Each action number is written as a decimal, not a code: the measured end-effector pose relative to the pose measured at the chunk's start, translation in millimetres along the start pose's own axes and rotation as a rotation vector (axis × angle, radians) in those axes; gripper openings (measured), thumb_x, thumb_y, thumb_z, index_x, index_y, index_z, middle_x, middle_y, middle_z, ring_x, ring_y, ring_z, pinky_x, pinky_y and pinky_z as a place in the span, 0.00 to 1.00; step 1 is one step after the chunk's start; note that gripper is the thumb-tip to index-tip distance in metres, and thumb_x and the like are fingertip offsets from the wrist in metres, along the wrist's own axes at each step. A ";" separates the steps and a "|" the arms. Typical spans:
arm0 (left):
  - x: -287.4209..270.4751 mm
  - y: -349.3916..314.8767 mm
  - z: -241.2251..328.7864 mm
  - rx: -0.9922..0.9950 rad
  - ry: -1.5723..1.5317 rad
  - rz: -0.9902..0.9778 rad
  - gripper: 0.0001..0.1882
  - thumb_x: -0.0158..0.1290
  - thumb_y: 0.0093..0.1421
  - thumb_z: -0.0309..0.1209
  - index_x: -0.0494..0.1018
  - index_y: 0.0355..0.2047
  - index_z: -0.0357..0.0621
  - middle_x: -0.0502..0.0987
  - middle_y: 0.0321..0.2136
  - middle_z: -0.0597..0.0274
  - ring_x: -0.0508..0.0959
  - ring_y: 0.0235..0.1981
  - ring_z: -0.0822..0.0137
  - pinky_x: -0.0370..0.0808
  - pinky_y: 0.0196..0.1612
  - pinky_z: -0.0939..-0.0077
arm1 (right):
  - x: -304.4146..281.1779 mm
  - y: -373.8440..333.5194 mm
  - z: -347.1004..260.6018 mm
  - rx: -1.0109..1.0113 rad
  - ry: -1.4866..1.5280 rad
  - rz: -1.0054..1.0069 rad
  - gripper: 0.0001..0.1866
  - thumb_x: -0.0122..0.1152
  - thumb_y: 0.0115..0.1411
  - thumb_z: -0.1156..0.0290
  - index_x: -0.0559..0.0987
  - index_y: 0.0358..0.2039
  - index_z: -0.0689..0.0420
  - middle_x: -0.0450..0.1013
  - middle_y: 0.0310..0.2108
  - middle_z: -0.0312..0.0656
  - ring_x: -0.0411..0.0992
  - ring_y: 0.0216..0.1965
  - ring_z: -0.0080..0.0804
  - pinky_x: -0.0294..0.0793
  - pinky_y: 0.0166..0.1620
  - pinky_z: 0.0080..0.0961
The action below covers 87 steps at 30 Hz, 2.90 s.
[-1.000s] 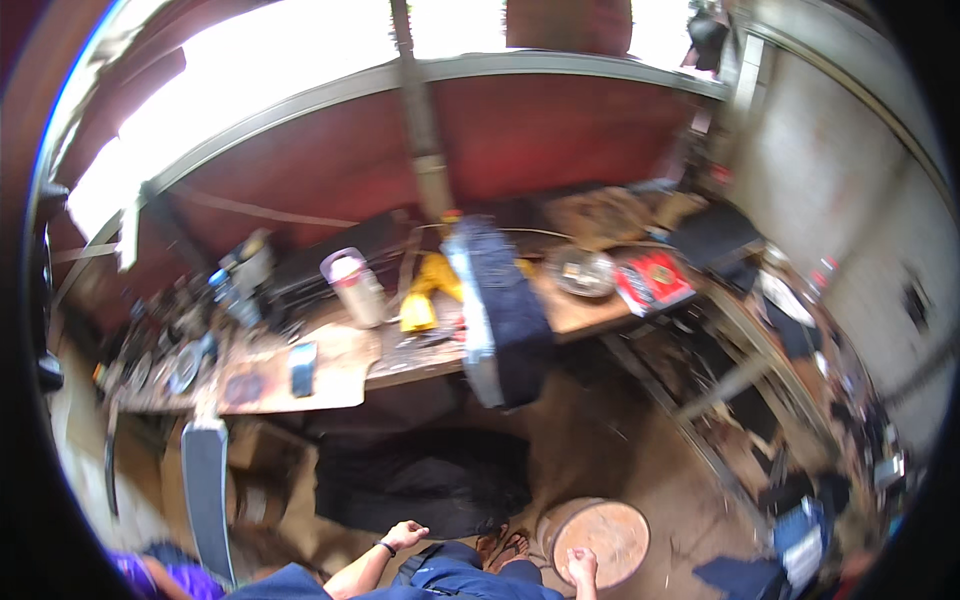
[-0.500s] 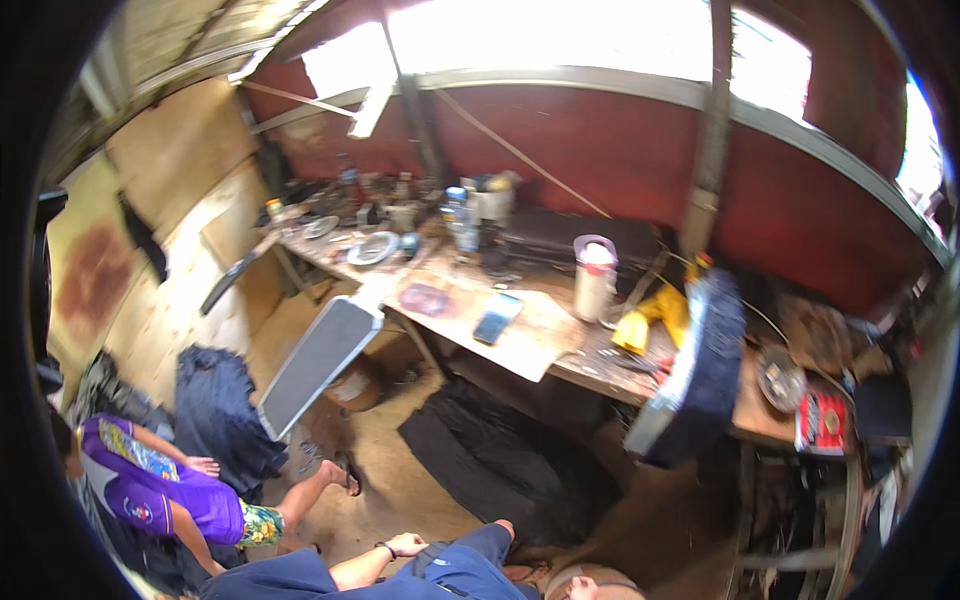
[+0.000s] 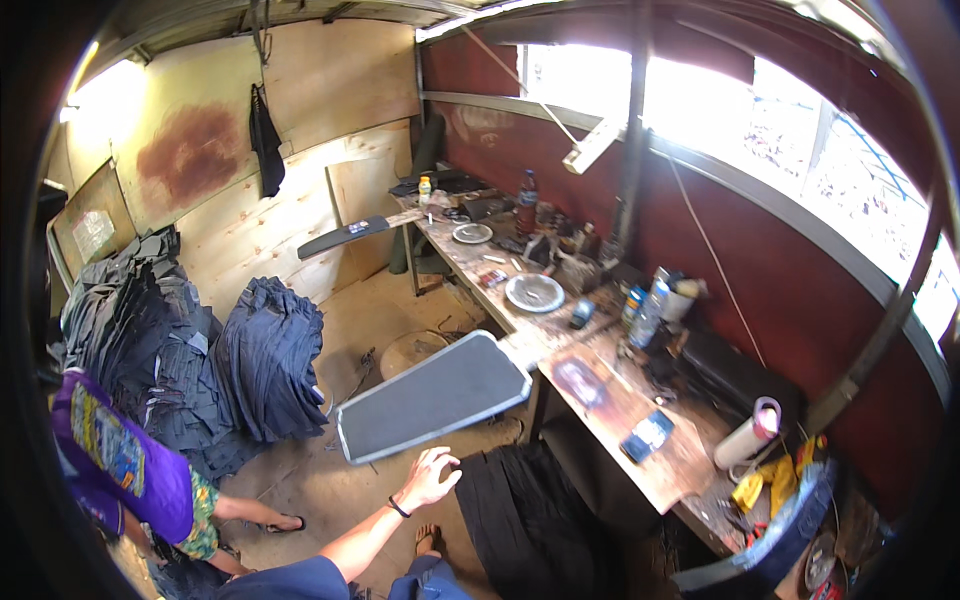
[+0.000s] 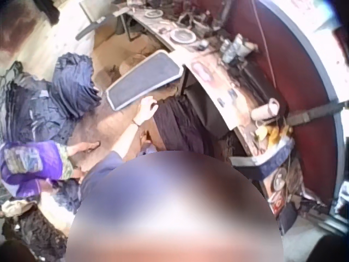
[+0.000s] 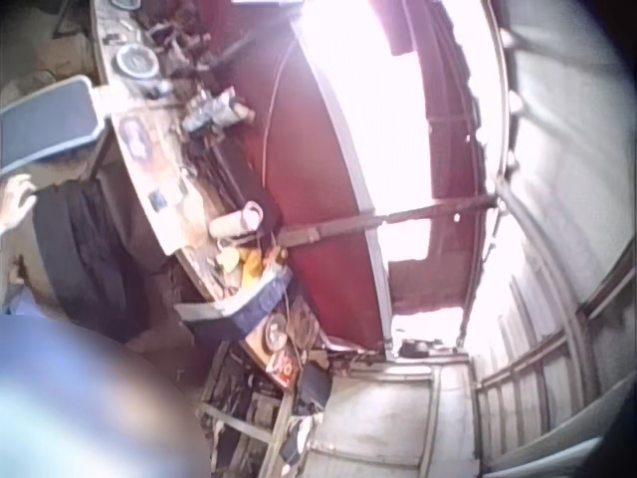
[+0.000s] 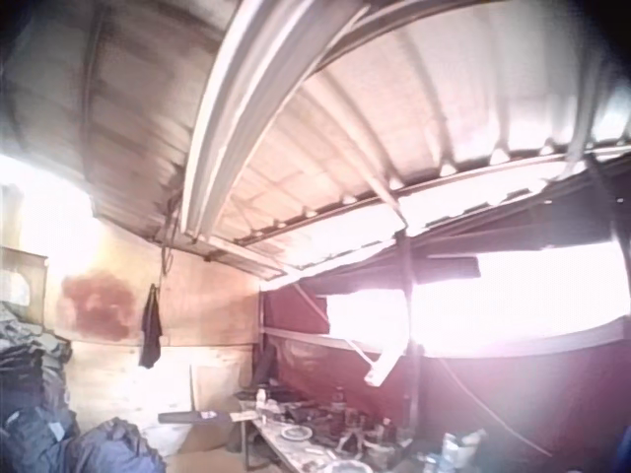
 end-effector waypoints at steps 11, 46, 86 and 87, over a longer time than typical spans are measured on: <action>-94.2 140.7 -138.0 -0.071 0.272 0.073 0.32 0.61 0.61 0.52 0.72 0.61 0.50 0.64 0.66 0.44 0.61 0.69 0.43 0.56 0.69 0.34 | 179.2 17.2 -234.4 -0.438 0.063 -0.021 0.15 0.64 0.69 0.62 0.79 0.49 0.59 0.77 0.28 0.36 0.72 0.23 0.24 0.72 0.26 0.21; -197.8 309.8 -519.9 0.053 -0.311 -0.591 0.19 0.59 0.62 0.47 0.80 0.39 0.44 0.82 0.39 0.45 0.81 0.43 0.44 0.79 0.46 0.52 | 440.7 -46.3 -662.9 -0.425 -1.024 1.167 0.37 0.58 0.68 0.40 0.75 0.59 0.63 0.73 0.61 0.53 0.70 0.63 0.57 0.73 0.56 0.54; -107.8 594.2 -687.8 -0.110 0.003 -1.277 0.22 0.62 0.62 0.48 0.83 0.41 0.41 0.86 0.40 0.49 0.84 0.45 0.56 0.79 0.52 0.63 | 472.0 -70.2 -761.7 0.291 -0.340 0.822 0.43 0.65 0.63 0.47 0.63 0.71 0.57 0.51 0.76 0.51 0.44 0.77 0.59 0.40 0.72 0.72; -100.4 591.5 -676.5 -0.047 -0.007 -1.284 0.22 0.62 0.62 0.48 0.83 0.41 0.40 0.86 0.41 0.49 0.84 0.46 0.57 0.79 0.52 0.63 | 472.4 -70.8 -760.6 0.284 -0.347 0.826 0.43 0.64 0.63 0.46 0.63 0.71 0.57 0.52 0.76 0.50 0.44 0.77 0.59 0.41 0.72 0.72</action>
Point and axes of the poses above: each hand's wrist, its own y-axis towards the middle knuckle, its own x-axis out of the palm, z = x × y, the point moved 1 cm from there along y, towards the middle knuckle
